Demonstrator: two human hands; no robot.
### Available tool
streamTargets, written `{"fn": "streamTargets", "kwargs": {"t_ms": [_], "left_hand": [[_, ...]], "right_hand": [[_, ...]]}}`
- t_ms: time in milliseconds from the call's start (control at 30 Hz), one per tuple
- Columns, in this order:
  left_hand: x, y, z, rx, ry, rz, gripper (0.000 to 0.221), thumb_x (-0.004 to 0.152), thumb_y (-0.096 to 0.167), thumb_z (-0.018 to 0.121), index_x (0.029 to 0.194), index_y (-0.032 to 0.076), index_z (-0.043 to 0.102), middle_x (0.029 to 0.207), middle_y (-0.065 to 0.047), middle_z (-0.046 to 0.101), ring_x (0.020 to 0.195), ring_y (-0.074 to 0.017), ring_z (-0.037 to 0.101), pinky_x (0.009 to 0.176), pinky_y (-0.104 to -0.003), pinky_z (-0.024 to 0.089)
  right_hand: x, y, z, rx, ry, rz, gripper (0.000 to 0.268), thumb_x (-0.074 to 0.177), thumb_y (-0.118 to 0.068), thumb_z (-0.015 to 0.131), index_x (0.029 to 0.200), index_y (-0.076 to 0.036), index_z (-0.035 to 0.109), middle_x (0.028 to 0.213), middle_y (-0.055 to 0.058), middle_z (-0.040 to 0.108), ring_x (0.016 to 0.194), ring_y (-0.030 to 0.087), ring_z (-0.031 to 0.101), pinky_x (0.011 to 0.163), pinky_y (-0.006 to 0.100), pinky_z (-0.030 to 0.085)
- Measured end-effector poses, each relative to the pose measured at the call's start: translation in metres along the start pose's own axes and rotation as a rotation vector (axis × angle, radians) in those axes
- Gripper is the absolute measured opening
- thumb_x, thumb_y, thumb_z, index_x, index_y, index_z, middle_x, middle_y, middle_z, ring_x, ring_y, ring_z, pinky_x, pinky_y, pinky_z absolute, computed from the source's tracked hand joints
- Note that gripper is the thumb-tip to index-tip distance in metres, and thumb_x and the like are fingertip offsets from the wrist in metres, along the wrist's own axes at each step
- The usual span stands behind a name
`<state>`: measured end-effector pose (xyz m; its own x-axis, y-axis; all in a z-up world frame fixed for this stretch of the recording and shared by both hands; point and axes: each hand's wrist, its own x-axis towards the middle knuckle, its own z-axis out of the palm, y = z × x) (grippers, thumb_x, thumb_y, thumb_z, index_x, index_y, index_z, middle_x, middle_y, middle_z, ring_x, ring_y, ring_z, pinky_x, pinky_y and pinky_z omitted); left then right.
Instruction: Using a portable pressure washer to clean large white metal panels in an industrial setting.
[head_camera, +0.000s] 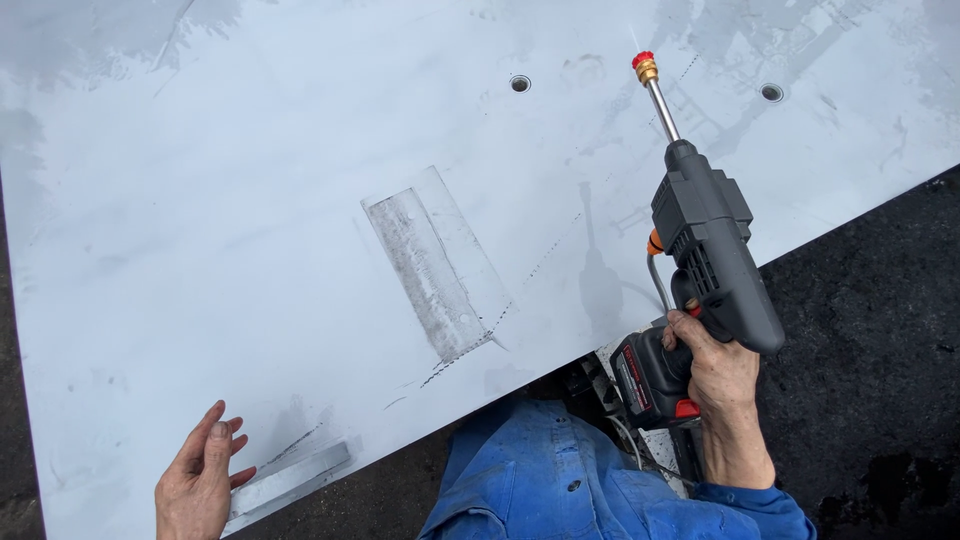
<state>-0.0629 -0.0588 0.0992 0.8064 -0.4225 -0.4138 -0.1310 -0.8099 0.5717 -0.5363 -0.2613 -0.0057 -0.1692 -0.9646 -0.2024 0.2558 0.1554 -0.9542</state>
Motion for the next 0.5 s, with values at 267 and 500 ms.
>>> {"fn": "streamTargets", "kwargs": {"t_ms": [267,500], "left_hand": [[-0.004,-0.003,0.002,-0.004,0.015,0.043,0.046,0.111,0.020,0.043,0.150,-0.004,0.050,0.132,-0.034,0.062,0.112,-0.0466,0.066,0.076,-0.060,0.060],[-0.002,-0.011,0.004,-0.023,0.039,0.103,0.044,0.113,0.017,0.043,0.148,-0.008,0.051,0.130,-0.038,0.062,0.100,-0.0494,0.069,0.071,-0.059,0.059]], "right_hand": [[0.004,0.003,-0.015,-0.030,0.100,-0.021,0.024,0.090,0.008,0.064,0.107,-0.005,0.054,0.082,0.009,0.060,0.063,0.015,0.059,0.060,0.026,0.052],[0.003,0.008,-0.026,-0.060,0.119,-0.035,0.024,0.090,0.009,0.065,0.105,-0.005,0.054,0.080,0.008,0.060,0.061,0.015,0.058,0.060,0.027,0.052]]}}
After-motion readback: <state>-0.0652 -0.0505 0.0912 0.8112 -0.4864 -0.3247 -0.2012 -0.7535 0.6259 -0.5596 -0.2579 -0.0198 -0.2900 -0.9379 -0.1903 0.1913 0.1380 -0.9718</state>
